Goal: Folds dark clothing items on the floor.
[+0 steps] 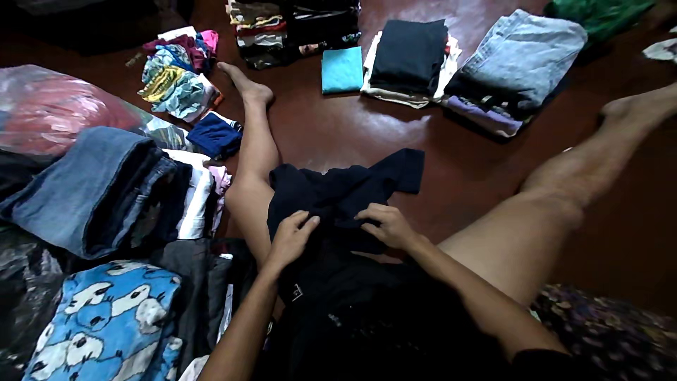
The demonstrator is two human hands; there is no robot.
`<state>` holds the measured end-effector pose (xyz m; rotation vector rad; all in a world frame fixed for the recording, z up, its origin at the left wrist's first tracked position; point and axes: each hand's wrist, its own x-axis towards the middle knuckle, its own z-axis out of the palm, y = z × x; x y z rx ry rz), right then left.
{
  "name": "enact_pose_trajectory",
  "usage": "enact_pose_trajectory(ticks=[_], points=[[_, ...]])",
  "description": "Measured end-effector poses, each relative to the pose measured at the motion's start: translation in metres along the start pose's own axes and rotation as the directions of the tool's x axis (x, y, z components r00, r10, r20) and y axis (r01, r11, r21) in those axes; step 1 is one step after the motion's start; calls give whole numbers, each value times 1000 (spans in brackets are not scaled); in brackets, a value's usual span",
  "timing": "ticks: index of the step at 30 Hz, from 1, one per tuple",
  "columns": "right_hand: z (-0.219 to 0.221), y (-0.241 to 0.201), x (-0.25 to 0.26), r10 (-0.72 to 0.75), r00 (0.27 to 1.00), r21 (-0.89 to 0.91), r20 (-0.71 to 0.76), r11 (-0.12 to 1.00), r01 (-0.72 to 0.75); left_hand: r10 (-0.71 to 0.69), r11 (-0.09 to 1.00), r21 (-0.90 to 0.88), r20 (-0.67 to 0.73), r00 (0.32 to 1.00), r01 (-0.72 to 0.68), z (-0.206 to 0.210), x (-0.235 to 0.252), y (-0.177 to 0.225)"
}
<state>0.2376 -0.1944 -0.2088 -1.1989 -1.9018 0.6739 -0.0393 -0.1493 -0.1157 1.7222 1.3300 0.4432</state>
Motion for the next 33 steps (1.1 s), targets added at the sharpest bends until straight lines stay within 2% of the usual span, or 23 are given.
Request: enact_pose_trajectory(ticks=[2, 7, 10, 15, 23, 27, 30, 33], points=[[-5, -4, 2, -67, 997, -17, 32, 998, 67, -42, 994, -101, -60, 997, 36, -7, 0, 3], [-16, -41, 16, -286, 956, -119, 60, 949, 292, -129, 988, -111, -185, 974, 110, -7, -5, 24], [-14, -60, 24, -370, 927, -152, 54, 915, 374, -146, 970, -214, -134, 980, 116, -6, -9, 33], [-10, -74, 35, -425, 905, -169, 20, 891, 422, -15, 953, -301, 64, 998, 34, -13, -15, 33], [-11, -72, 35, -464, 885, -198, -39, 872, 448, -32, 951, -302, 109, 994, 64, -9, -19, 30], [-14, -74, 36, -493, 869, -217, -37, 853, 475, -3, 982, -188, 132, 991, 28, -10, -22, 36], [-14, -75, 34, -519, 855, -221, -18, 836, 502, 81, 997, 5, 161, 984, -83, -11, -24, 40], [-12, -76, 30, -552, 834, -250, -13, 809, 532, 131, 966, 187, 233, 964, -176, -13, -25, 47]])
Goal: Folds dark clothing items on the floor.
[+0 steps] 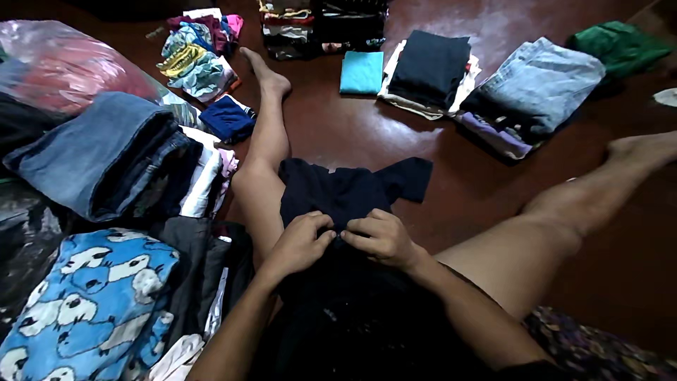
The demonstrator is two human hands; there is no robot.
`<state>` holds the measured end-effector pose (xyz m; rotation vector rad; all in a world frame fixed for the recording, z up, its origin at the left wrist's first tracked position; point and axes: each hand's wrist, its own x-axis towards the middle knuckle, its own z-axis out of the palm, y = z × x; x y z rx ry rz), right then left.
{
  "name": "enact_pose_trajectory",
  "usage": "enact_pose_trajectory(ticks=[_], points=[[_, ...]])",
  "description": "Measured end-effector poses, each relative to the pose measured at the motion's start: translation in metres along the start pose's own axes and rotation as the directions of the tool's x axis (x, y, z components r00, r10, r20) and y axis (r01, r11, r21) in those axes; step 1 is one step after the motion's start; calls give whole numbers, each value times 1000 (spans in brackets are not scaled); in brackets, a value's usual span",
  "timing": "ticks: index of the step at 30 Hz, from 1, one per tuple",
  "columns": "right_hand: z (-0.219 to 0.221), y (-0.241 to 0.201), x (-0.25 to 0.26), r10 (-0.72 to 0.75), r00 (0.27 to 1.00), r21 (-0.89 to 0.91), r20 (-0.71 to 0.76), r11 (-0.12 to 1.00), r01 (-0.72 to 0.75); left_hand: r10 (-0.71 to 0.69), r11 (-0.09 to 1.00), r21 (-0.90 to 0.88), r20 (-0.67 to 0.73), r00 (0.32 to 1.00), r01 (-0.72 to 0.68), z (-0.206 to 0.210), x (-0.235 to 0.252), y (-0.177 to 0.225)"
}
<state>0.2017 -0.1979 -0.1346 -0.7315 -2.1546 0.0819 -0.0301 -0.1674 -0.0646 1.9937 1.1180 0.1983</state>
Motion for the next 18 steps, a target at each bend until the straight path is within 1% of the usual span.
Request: enact_pose_trajectory(ticks=[3, 5, 7, 9, 13, 18], points=[[-1, -4, 0, -16, 999, -21, 33, 1000, 17, -6, 987, 161, 106, 994, -12, -4, 0, 10], [0, -6, 0, -12, 999, -28, 49, 1000, 13, 1, 980, 198, 143, 990, -29, -6, 1, 12], [0, -7, 1, 10, 998, -29, 64, 1000, -8, 38, 986, 157, 101, 994, -53, -6, 3, 8], [-1, -7, 2, 29, 996, -32, 81, 999, -27, 39, 994, 99, 81, 996, -47, -6, 5, 5], [5, -5, -6, 38, 999, 27, 38, 999, -39, -14, 1000, 9, 112, 994, 13, -2, 7, -2], [14, -6, -15, 143, 990, 141, 17, 980, -144, -42, 994, -89, 140, 989, 55, 10, 5, -10]])
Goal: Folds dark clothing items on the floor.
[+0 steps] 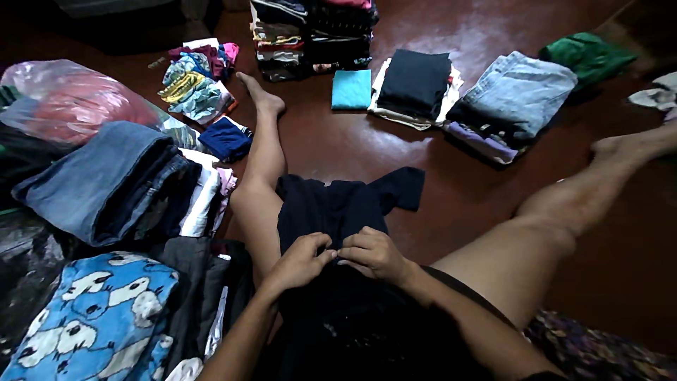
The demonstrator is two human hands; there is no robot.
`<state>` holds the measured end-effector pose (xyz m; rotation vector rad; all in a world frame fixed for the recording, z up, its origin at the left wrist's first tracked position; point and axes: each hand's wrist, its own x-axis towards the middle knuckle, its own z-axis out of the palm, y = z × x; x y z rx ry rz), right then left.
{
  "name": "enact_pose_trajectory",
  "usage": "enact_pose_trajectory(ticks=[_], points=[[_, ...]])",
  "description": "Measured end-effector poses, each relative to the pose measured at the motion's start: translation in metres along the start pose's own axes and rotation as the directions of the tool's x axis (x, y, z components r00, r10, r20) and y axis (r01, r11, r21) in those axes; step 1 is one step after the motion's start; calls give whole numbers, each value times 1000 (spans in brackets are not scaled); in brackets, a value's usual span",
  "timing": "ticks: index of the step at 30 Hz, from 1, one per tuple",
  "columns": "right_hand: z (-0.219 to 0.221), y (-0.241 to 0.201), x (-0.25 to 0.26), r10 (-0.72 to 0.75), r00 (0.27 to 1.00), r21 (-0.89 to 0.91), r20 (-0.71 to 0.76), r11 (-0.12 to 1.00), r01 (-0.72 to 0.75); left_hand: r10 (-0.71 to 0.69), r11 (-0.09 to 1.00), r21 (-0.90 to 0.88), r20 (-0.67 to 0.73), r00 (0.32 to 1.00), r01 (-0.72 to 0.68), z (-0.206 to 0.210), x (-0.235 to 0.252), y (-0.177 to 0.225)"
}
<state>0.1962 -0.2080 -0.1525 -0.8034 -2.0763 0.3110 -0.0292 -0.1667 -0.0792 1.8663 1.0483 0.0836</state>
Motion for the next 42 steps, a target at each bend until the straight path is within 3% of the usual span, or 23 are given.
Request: enact_pose_trajectory(ticks=[5, 8, 17, 20, 24, 27, 30, 33, 37, 42], points=[[6, 0, 3, 175, 984, 148, 36, 973, -179, 167, 980, 107, 29, 986, -169, -7, -5, -4], [10, -3, 3, 177, 983, 142, 51, 973, -182, 219, 955, 187, 75, 973, -230, -13, -5, -1], [14, 2, -2, 309, 948, 285, -73, 918, -277, 99, 990, 130, -306, 947, -61, 10, -9, 2], [17, 4, -2, 299, 950, 310, -92, 915, -258, 119, 993, 45, -380, 917, -110, 16, -9, -5], [12, 1, 1, 266, 953, 320, -143, 924, -209, 253, 964, 18, -385, 887, -267, 16, -9, -5], [4, 2, 8, 243, 952, 273, -186, 944, -187, 369, 929, 210, -441, 818, -305, 20, -5, 4], [-14, 2, 29, 268, 931, 264, -246, 943, -201, 562, 813, 471, -485, 670, -341, 13, 5, 23], [-37, -1, 55, 282, 920, 272, -273, 940, -207, 695, 693, 617, -438, 570, -372, -9, 11, 47], [-61, -3, 75, 150, 947, 104, -283, 987, -125, 797, 552, 725, -314, 516, -412, -34, 9, 68], [-66, -12, 80, 214, 899, 114, -382, 976, -184, 836, 497, 786, -319, 446, -368, -32, 9, 74]])
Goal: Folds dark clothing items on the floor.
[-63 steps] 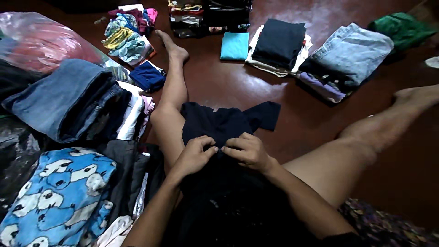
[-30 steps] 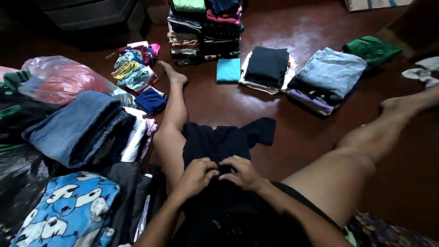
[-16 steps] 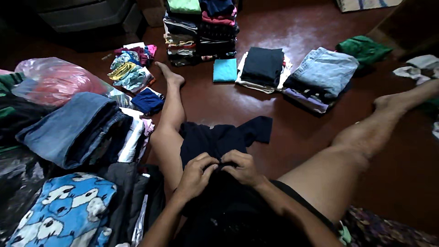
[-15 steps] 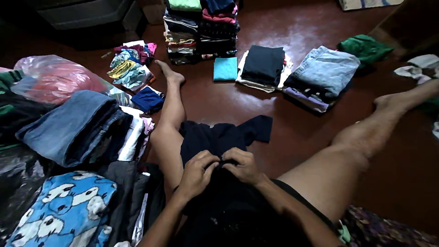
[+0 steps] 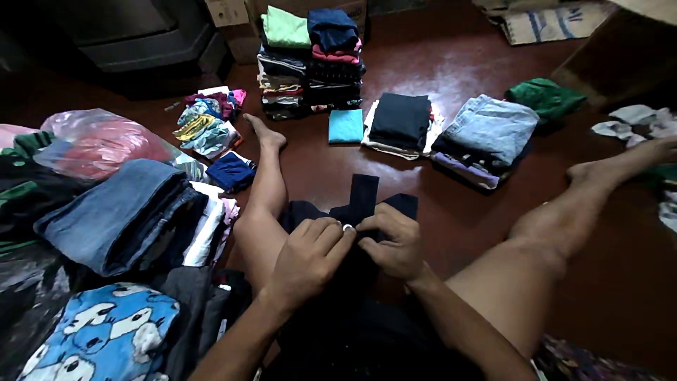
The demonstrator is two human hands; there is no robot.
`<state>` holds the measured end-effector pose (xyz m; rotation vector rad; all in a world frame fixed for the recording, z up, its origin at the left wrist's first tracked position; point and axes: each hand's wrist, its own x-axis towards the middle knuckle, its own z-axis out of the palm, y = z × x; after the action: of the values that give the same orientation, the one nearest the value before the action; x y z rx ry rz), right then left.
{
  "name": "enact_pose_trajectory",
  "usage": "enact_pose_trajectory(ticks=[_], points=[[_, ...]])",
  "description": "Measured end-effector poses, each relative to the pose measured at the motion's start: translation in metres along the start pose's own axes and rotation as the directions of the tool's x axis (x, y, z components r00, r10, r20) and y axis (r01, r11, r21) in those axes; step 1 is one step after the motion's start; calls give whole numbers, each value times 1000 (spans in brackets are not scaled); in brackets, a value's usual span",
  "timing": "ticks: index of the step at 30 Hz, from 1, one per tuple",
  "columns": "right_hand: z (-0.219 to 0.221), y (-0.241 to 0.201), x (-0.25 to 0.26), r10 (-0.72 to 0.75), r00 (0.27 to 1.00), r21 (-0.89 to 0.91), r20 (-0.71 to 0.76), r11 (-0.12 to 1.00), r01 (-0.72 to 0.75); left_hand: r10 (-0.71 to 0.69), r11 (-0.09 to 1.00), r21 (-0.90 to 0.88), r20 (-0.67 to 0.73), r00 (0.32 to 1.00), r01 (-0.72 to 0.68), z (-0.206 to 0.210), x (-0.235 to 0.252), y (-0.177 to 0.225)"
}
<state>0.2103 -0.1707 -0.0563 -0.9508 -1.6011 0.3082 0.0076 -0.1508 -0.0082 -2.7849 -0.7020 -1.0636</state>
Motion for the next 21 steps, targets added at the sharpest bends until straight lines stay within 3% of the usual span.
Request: enact_pose_trajectory(ticks=[5, 9, 13, 18, 21], points=[[8, -5, -4, -12, 994, -60, -111, 998, 5, -72, 994, 63, -182, 981, 84, 18, -8, 18], [1, -5, -10, -177, 978, -121, -109, 979, 164, -203, 970, -184, -263, 943, 157, 26, -19, 24], [-10, -6, -4, -363, 932, -141, -5, 923, 359, -392, 785, -544, -64, 918, 297, 9, -8, 18], [-13, -9, 0, -495, 869, -177, 12, 854, 489, -398, 732, -571, 86, 913, 372, -2, -3, 19], [-11, -10, 0, -501, 865, -158, 6, 854, 496, -359, 629, -662, 218, 908, 407, -9, -3, 11]])
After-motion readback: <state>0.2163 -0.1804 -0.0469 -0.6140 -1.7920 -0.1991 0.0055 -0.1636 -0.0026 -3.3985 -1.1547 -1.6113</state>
